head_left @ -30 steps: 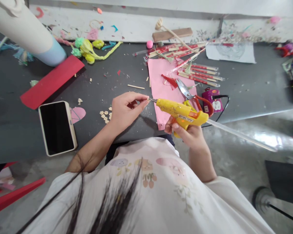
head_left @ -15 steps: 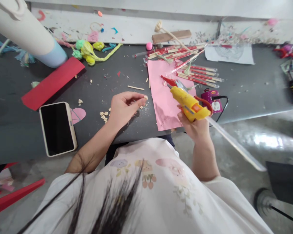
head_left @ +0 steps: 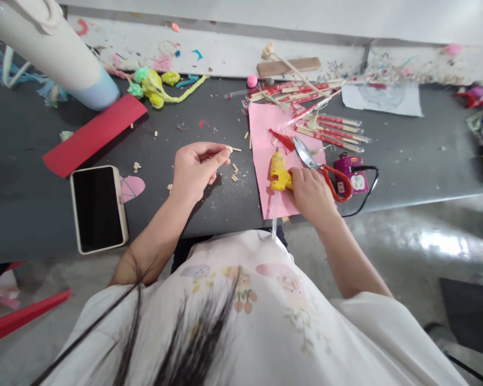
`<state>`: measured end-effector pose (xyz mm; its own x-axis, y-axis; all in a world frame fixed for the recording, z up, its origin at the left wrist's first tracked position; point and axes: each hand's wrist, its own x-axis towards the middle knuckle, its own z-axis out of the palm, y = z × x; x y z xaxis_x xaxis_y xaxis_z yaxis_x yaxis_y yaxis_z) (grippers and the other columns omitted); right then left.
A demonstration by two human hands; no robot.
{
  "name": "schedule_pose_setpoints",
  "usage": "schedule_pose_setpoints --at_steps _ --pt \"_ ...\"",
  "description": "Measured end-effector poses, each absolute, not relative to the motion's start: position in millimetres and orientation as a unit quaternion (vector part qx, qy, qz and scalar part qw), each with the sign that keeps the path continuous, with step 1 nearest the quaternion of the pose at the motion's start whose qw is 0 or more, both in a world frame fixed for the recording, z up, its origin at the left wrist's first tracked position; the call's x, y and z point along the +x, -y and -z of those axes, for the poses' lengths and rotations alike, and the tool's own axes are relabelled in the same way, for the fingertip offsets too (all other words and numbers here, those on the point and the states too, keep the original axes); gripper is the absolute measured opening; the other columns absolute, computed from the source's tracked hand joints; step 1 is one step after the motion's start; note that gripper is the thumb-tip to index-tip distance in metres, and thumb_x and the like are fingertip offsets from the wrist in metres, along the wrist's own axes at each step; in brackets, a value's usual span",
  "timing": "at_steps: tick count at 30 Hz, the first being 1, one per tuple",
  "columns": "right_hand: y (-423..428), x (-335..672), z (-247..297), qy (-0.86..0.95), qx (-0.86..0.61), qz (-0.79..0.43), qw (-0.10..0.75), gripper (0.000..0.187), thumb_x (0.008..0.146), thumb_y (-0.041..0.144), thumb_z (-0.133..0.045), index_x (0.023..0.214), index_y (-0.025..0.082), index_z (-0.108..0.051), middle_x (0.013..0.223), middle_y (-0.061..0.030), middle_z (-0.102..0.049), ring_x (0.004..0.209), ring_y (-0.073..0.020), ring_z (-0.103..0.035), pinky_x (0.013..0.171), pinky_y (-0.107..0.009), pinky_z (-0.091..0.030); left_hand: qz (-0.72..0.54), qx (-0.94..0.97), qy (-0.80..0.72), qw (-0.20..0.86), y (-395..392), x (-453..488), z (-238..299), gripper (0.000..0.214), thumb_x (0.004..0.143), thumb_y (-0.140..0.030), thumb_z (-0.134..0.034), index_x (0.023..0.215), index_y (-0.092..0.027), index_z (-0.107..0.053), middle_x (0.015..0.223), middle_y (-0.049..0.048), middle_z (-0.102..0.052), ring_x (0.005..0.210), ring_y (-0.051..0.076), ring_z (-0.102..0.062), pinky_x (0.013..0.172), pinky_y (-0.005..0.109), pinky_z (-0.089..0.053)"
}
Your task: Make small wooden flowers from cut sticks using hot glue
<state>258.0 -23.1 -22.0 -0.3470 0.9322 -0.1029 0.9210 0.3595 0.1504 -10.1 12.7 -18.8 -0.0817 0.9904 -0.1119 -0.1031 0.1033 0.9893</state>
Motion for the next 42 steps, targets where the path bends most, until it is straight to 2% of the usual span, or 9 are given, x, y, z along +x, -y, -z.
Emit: schedule_pose_setpoints --at_steps 5,7,10,13,18,24,31,42 --pt "22.8 256.2 0.4 -0.834 0.548 0.011 0.067 0.049 0.09 0.04 -0.054 0.125 0.007 -0.051 0.104 -0.0203 -0.06 0.095 -0.0344 -0.055 0.082 -0.043 -0.044 -0.509 0.437 -0.531 0.517 -13.1 -11.4 19.4 0.02 0.071 -0.035 -0.078 0.082 -0.019 -0.074 0.065 0.0015 -0.07 0.036 0.002 -0.041 0.031 0.018 -0.026" --pt "20.1 250.1 -11.1 -0.84 0.537 0.037 0.06 0.042 0.092 0.036 -0.053 0.123 0.009 -0.053 0.104 -0.0188 -0.061 0.095 -0.0326 -0.056 0.082 -0.042 -0.044 -0.508 0.435 -0.534 0.517 -12.9 -11.9 18.2 0.02 0.072 -0.035 -0.078 0.082 -0.019 -0.074 0.065 0.0017 -0.07 0.036 0.002 -0.041 0.032 0.018 -0.026" --pt "11.4 230.8 -21.4 -0.848 0.523 0.072 0.044 0.025 0.095 0.031 -0.048 0.104 0.013 -0.061 0.098 -0.0146 -0.063 0.09 -0.0282 -0.058 0.077 -0.037 -0.043 -0.51 0.428 -0.538 0.517 -13.5 -13.1 16.9 0.02 0.072 -0.035 -0.078 0.083 -0.019 -0.075 0.065 0.0019 -0.07 0.036 0.002 -0.04 0.032 0.018 -0.026" --pt "-1.6 204.9 -19.3 -0.873 0.476 0.097 0.029 0.023 0.096 0.024 -0.043 0.092 0.014 -0.063 0.091 -0.0126 -0.063 0.089 -0.0257 -0.058 0.078 -0.034 -0.041 -0.521 0.423 -0.537 0.512 -15.2 -15.0 18.3 0.019 0.072 -0.034 -0.078 0.083 -0.019 -0.075 0.065 0.0016 -0.07 0.036 0.002 -0.04 0.032 0.018 -0.027" --pt "-23.4 174.7 -3.0 -0.889 0.444 0.109 0.019 0.02 0.091 0.015 -0.044 0.091 0.014 -0.064 0.091 -0.0122 -0.064 0.085 -0.0246 -0.057 0.07 -0.033 -0.036 -0.524 0.433 -0.541 0.496 -18.0 -17.5 21.9 0.021 0.073 -0.036 -0.077 0.085 -0.019 -0.075 0.067 0.002 -0.071 0.036 0.003 -0.04 0.032 0.019 -0.027" --pt "-35.9 165.8 6.8 -0.909 0.404 0.105 0.012 0.025 0.093 0.015 -0.043 0.092 0.015 -0.068 0.091 -0.0115 -0.063 0.082 -0.0217 -0.054 0.067 -0.031 -0.032 -0.524 0.445 -0.54 0.485 -18.8 -18.8 22.3 0.021 0.075 -0.036 -0.076 0.087 -0.019 -0.074 0.068 0.0017 -0.071 0.036 0.003 -0.042 0.033 0.02 -0.027" --pt "-39.8 161.6 10.7 -0.918 0.383 0.096 0.026 0.026 0.093 0.015 -0.044 0.084 0.013 -0.069 0.087 -0.0112 -0.062 0.079 -0.0207 -0.053 0.071 -0.032 -0.035 -0.536 0.433 -0.532 0.492 -17.6 -19.3 18.1 0.022 0.073 -0.036 -0.078 0.085 -0.018 -0.074 0.066 0.0016 -0.07 0.037 0.003 -0.044 0.032 0.02 -0.029" --pt "-41.6 154.6 11.5 -0.918 0.387 0.078 0.044 0.023 0.09 0.011 -0.042 0.088 0.01 -0.066 0.088 -0.0143 -0.064 0.082 -0.0225 -0.056 0.074 -0.034 -0.038 -0.529 0.425 -0.535 0.504 -15.6 -18.2 16.2 0.026 0.071 -0.038 -0.079 0.085 -0.017 -0.074 0.065 0.0019 -0.07 0.035 0.002 -0.042 0.032 0.019 -0.028"
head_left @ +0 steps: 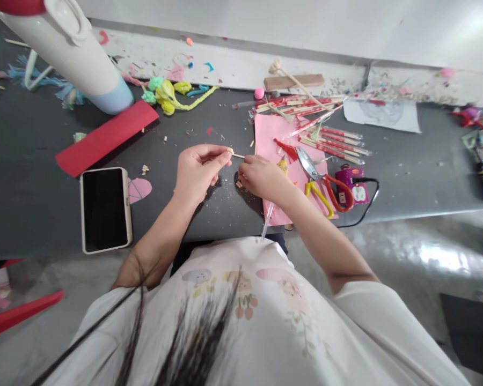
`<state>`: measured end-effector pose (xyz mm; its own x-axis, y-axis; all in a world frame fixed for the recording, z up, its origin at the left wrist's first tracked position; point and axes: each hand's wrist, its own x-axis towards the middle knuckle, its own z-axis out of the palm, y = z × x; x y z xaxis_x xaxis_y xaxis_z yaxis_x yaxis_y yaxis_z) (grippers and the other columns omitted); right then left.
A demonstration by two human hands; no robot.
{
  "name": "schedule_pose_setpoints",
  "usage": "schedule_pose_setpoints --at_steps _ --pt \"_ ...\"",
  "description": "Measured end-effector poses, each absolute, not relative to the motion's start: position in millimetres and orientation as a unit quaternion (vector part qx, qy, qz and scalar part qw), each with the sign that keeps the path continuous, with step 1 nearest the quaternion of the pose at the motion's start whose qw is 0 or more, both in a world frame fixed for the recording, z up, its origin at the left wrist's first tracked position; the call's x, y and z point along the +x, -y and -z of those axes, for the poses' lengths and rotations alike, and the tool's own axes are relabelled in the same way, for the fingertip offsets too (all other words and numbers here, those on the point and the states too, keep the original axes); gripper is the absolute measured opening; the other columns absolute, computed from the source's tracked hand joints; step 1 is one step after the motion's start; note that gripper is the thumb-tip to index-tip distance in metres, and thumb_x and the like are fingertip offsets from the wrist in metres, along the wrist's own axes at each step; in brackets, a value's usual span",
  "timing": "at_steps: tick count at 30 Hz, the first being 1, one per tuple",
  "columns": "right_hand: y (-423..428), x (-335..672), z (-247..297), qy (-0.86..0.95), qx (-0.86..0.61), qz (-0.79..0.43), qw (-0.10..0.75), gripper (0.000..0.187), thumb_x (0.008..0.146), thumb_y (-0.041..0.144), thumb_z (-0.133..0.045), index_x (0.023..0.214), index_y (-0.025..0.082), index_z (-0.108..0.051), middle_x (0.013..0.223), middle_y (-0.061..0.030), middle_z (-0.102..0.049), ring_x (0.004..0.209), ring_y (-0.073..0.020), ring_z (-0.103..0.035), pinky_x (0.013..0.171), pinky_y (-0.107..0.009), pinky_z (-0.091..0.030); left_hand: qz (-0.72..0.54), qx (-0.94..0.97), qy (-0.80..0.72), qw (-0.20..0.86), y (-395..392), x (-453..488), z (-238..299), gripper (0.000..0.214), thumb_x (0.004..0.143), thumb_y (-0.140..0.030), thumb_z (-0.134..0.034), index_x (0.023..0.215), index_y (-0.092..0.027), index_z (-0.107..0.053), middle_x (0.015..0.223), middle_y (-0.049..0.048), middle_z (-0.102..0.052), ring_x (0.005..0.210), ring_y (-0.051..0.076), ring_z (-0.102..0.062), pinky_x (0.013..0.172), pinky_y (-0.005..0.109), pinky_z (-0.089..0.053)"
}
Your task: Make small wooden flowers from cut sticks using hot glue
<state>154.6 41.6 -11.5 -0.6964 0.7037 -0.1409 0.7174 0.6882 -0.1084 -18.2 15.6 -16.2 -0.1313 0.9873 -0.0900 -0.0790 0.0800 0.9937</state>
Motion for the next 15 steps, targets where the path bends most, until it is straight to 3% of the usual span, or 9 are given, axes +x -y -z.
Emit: schedule_pose_setpoints --at_steps 3,10,15 --pt "-43.3 163.2 3.0 -0.897 0.423 0.123 -0.035 0.018 0.09 0.016 -0.047 0.088 0.012 -0.064 0.087 -0.0121 -0.064 0.081 -0.0216 -0.057 0.072 -0.033 -0.041 -0.528 0.413 -0.538 0.511 -14.9 -17.7 14.8 0.026 0.07 -0.038 -0.079 0.084 -0.017 -0.074 0.065 0.0015 -0.07 0.035 0.002 -0.041 0.032 0.018 -0.028" --pt "-33.9 179.7 -8.8 -0.712 0.455 0.395 -0.361 0.004 0.079 0.018 -0.066 0.082 0.019 -0.064 0.078 0.0003 -0.067 0.068 -0.0121 -0.062 0.065 -0.027 -0.053 -0.531 0.386 -0.522 0.544 -11.7 -14.4 9.5 0.025 0.066 -0.036 -0.081 0.08 -0.018 -0.074 0.061 -0.0005 -0.068 0.033 0.001 -0.039 0.031 0.016 -0.026" --pt "-22.2 173.9 -11.6 -0.653 0.425 0.428 -0.458 0.013 0.074 0.019 -0.074 0.085 0.022 -0.069 0.081 0.0018 -0.069 0.07 -0.0106 -0.065 0.067 -0.026 -0.058 -0.532 0.407 -0.495 0.553 -7.8 -11.7 10.9 0.021 0.069 -0.036 -0.079 0.081 -0.019 -0.074 0.062 -0.0008 -0.068 0.033 0.001 -0.038 0.03 0.016 -0.025"
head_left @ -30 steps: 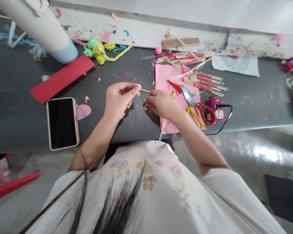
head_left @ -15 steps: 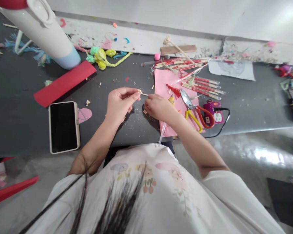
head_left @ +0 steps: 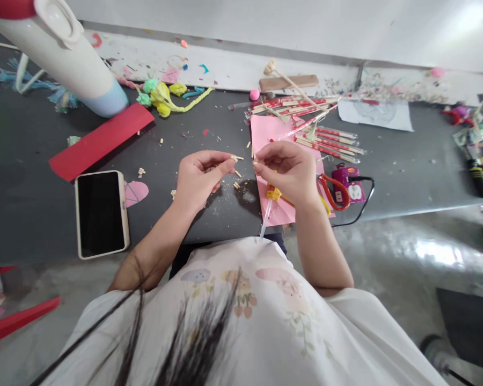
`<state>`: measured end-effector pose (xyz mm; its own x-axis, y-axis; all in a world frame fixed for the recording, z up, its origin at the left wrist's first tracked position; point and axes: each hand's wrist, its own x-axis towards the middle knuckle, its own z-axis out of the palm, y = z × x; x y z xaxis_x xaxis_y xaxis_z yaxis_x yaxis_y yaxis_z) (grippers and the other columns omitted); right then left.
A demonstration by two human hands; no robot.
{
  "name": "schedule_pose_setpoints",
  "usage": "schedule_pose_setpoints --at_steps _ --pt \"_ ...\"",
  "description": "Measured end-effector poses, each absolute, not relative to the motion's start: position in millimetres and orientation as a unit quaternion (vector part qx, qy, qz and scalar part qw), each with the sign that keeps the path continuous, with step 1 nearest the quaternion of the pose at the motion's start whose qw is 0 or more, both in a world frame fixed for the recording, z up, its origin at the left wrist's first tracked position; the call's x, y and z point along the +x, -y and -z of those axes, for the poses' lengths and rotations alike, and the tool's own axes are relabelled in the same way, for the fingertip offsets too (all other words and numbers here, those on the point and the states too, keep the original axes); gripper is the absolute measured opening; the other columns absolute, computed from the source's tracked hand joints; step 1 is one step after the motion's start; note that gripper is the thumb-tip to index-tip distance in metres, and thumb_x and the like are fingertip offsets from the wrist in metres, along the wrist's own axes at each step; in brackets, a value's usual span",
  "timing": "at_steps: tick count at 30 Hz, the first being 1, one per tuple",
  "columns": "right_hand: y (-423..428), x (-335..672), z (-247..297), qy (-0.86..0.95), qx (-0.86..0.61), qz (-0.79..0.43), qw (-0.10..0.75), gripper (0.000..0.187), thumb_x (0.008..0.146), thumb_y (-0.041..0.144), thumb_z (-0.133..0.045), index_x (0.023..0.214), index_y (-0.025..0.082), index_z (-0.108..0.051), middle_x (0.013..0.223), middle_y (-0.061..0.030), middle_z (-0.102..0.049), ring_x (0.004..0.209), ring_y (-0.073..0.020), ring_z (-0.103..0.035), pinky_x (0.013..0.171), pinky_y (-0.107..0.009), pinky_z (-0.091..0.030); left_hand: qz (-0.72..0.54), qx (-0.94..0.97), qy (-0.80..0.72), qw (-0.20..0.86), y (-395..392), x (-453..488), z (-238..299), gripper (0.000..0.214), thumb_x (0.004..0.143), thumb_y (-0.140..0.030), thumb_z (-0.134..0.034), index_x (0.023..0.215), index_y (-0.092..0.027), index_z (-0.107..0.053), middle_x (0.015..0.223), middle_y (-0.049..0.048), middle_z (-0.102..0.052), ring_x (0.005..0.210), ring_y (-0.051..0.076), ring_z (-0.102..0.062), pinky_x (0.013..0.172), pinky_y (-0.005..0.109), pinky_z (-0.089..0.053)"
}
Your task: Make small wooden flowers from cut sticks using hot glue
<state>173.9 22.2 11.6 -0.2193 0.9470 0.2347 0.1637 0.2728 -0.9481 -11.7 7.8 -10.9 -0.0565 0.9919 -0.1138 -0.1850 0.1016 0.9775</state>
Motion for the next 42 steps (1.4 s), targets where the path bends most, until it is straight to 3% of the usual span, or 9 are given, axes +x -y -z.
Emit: schedule_pose_setpoints --at_steps 10,17,23,28,34,42 --pt "-15.1 168.6 -16.2 0.634 -0.399 -0.447 0.489 0.017 0.077 0.023 -0.076 0.094 0.024 -0.072 0.083 0.002 -0.07 0.073 -0.0106 -0.068 0.067 -0.025 -0.06 -0.529 0.42 -0.482 0.558 -3.4 -11.6 8.3 0.017 0.072 -0.033 -0.078 0.082 -0.02 -0.075 0.062 -0.0013 -0.068 0.034 0.001 -0.038 0.031 0.017 -0.026" --pt "-13.7 164.5 -13.1 0.594 -0.422 -0.49 0.478 0.017 0.076 0.036 -0.077 0.083 0.023 -0.071 0.077 0.0014 -0.07 0.067 -0.0116 -0.067 0.065 -0.027 -0.061 -0.523 0.439 -0.48 0.551 -2.5 -11.8 10.0 0.021 0.072 -0.036 -0.077 0.084 -0.02 -0.074 0.063 -0.001 -0.068 0.035 0.002 -0.04 0.032 0.017 -0.027" --pt "-14.6 161.1 -8.4 0.569 -0.409 -0.525 0.484 0.017 0.077 0.037 -0.077 0.081 0.022 -0.07 0.071 0.0023 -0.069 0.063 -0.0102 -0.067 0.061 -0.024 -0.06 -0.521 0.441 -0.481 0.551 -2.1 -12.1 11.4 0.023 0.073 -0.039 -0.077 0.085 -0.02 -0.074 0.064 -0.0005 -0.069 0.035 0.002 -0.041 0.032 0.017 -0.028" --pt "-13.1 163.5 -5.7 0.576 -0.433 -0.504 0.476 0.015 0.072 0.031 -0.081 0.078 0.022 -0.071 0.076 0.0019 -0.071 0.068 -0.0109 -0.068 0.067 -0.026 -0.061 -0.527 0.442 -0.475 0.549 -2.8 -12.9 10.6 0.023 0.073 -0.039 -0.077 0.086 -0.02 -0.074 0.065 -0.0006 -0.069 0.034 0.001 -0.04 0.032 0.017 -0.027" --pt "-12.4 167.5 -1.3 0.586 -0.447 -0.503 0.452 0.02 0.075 0.035 -0.078 0.091 0.024 -0.073 0.08 0.0014 -0.072 0.073 -0.0131 -0.069 0.072 -0.03 -0.062 -0.537 0.442 -0.473 0.541 -3.0 -12.6 10.2 0.024 0.072 -0.041 -0.078 0.084 -0.02 -0.074 0.064 -0.0004 -0.069 0.034 0.002 -0.04 0.032 0.018 -0.028" --pt "-15.7 170.5 2.4 0.625 -0.409 -0.46 0.479 0.019 0.073 0.039 -0.08 0.081 0.024 -0.07 0.086 -0.0011 -0.063 0.084 -0.0142 -0.062 0.074 -0.03 -0.055 -0.518 0.446 -0.496 0.535 -2.5 -12.9 9.7 0.027 0.073 -0.043 -0.077 0.086 -0.02 -0.074 0.067 0.0014 -0.07 0.036 0.002 -0.041 0.033 0.019 -0.027"
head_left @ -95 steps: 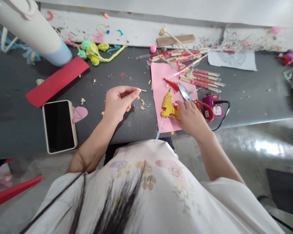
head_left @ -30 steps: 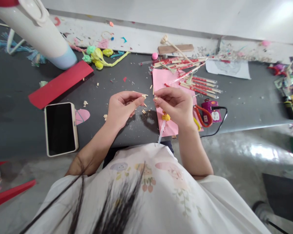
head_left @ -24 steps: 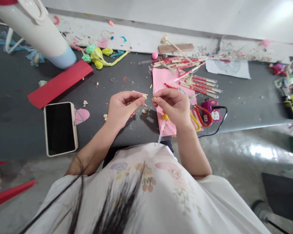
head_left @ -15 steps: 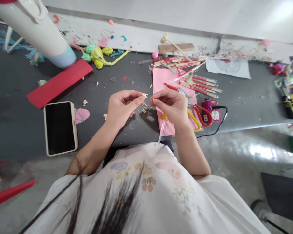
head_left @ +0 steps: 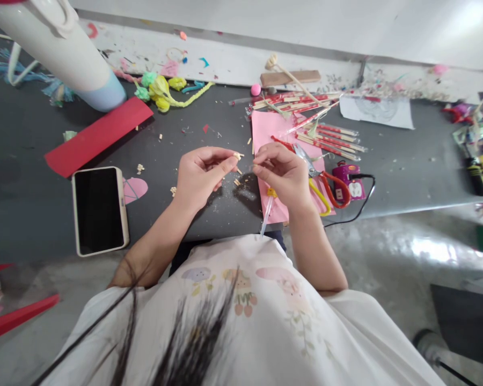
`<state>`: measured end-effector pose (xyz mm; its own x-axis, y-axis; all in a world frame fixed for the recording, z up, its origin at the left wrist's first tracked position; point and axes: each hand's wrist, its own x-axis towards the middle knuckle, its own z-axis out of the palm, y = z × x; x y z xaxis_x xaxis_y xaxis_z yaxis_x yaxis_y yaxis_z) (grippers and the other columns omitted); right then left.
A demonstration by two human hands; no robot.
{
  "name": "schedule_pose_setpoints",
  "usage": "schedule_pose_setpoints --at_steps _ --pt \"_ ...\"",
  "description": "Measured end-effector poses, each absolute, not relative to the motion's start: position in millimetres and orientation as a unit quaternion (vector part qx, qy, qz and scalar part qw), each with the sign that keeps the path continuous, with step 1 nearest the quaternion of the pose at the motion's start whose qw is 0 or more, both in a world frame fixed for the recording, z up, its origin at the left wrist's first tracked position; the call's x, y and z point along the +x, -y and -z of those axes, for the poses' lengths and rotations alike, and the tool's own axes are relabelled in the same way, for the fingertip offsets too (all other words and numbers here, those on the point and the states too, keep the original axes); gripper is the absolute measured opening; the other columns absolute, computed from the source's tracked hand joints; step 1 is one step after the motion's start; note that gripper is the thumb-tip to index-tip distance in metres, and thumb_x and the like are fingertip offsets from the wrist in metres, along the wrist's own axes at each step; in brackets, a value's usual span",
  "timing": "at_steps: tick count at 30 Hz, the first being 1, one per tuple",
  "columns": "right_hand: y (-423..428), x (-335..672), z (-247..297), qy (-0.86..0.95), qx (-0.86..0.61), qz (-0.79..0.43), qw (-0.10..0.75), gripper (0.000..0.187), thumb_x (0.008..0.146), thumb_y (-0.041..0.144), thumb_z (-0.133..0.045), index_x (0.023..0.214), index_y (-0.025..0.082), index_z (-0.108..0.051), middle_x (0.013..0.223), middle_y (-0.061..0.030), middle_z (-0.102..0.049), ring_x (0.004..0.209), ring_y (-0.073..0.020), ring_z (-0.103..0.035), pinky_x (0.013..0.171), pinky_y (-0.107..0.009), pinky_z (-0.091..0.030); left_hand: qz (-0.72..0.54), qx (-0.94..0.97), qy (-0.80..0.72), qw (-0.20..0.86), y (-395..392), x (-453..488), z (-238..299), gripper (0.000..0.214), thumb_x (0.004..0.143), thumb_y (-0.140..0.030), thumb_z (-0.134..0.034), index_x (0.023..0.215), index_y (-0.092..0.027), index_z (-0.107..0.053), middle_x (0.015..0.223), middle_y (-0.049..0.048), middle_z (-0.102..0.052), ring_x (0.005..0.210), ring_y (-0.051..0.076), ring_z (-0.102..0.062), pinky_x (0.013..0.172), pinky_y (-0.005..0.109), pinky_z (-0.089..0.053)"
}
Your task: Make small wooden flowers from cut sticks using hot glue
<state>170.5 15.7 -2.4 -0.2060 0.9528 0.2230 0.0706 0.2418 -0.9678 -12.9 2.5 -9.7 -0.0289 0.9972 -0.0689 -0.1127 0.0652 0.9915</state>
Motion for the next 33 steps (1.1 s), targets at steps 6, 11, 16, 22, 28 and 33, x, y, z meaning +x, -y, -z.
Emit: schedule_pose_setpoints --at_steps 6,11,16,22,28,33 --pt "-16.1 173.5 2.3 0.635 -0.424 -0.429 0.482 0.021 0.071 0.042 -0.081 0.079 0.026 -0.071 0.086 -0.0007 -0.055 0.08 -0.0133 -0.056 0.068 -0.029 -0.051 -0.518 0.439 -0.497 0.54 -2.7 -12.8 10.6 0.026 0.072 -0.043 -0.078 0.085 -0.021 -0.074 0.066 0.0 -0.069 0.036 0.002 -0.04 0.033 0.018 -0.027" --pt "-12.7 169.8 2.5 0.627 -0.398 -0.451 0.495 0.015 0.076 0.037 -0.078 0.082 0.025 -0.071 0.087 -0.0015 -0.063 0.086 -0.0147 -0.062 0.072 -0.029 -0.054 -0.515 0.445 -0.487 0.548 -2.7 -12.0 11.1 0.024 0.073 -0.042 -0.077 0.086 -0.021 -0.074 0.066 -0.0002 -0.068 0.036 0.002 -0.04 0.033 0.018 -0.027" --pt "-9.7 166.4 6.0 0.591 -0.412 -0.508 0.471 0.018 0.081 0.038 -0.073 0.088 0.023 -0.066 0.079 0.0006 -0.068 0.069 -0.0112 -0.065 0.058 -0.024 -0.055 -0.518 0.443 -0.489 0.544 -2.1 -11.2 8.8 0.021 0.073 -0.038 -0.077 0.084 -0.021 -0.074 0.064 -0.0005 -0.067 0.035 0.002 -0.04 0.033 0.018 -0.027" --pt "-10.2 166.9 6.6 0.591 -0.401 -0.527 0.46 0.019 0.083 0.04 -0.071 0.091 0.024 -0.064 0.067 0.005 -0.062 0.056 -0.0071 -0.059 0.051 -0.02 -0.051 -0.517 0.442 -0.487 0.548 -1.6 -11.7 8.9 0.021 0.073 -0.039 -0.077 0.085 -0.021 -0.073 0.065 -0.0003 -0.068 0.036 0.002 -0.041 0.033 0.017 -0.026" --pt "-9.0 161.4 3.1 0.624 -0.426 -0.445 0.48 0.014 0.08 0.036 -0.073 0.088 0.025 -0.07 0.081 0.0008 -0.068 0.071 -0.0116 -0.064 0.063 -0.026 -0.055 -0.507 0.437 -0.48 0.567 -1.5 -11.5 9.6 0.025 0.071 -0.04 -0.078 0.086 -0.021 -0.074 0.065 0.0005 -0.069 0.037 0.003 -0.043 0.033 0.017 -0.026" --pt "-6.6 155.3 -4.1 0.646 -0.427 -0.38 0.506 0.004 0.081 0.026 -0.071 0.085 0.027 -0.073 0.085 -0.0001 -0.069 0.082 -0.0149 -0.065 0.071 -0.03 -0.056 -0.499 0.412 -0.468 0.602 -2.1 -10.5 6.8 0.025 0.067 -0.038 -0.08 0.081 -0.019 -0.074 0.062 0.0005 -0.068 0.037 0.003 -0.043 0.033 0.018 -0.026"
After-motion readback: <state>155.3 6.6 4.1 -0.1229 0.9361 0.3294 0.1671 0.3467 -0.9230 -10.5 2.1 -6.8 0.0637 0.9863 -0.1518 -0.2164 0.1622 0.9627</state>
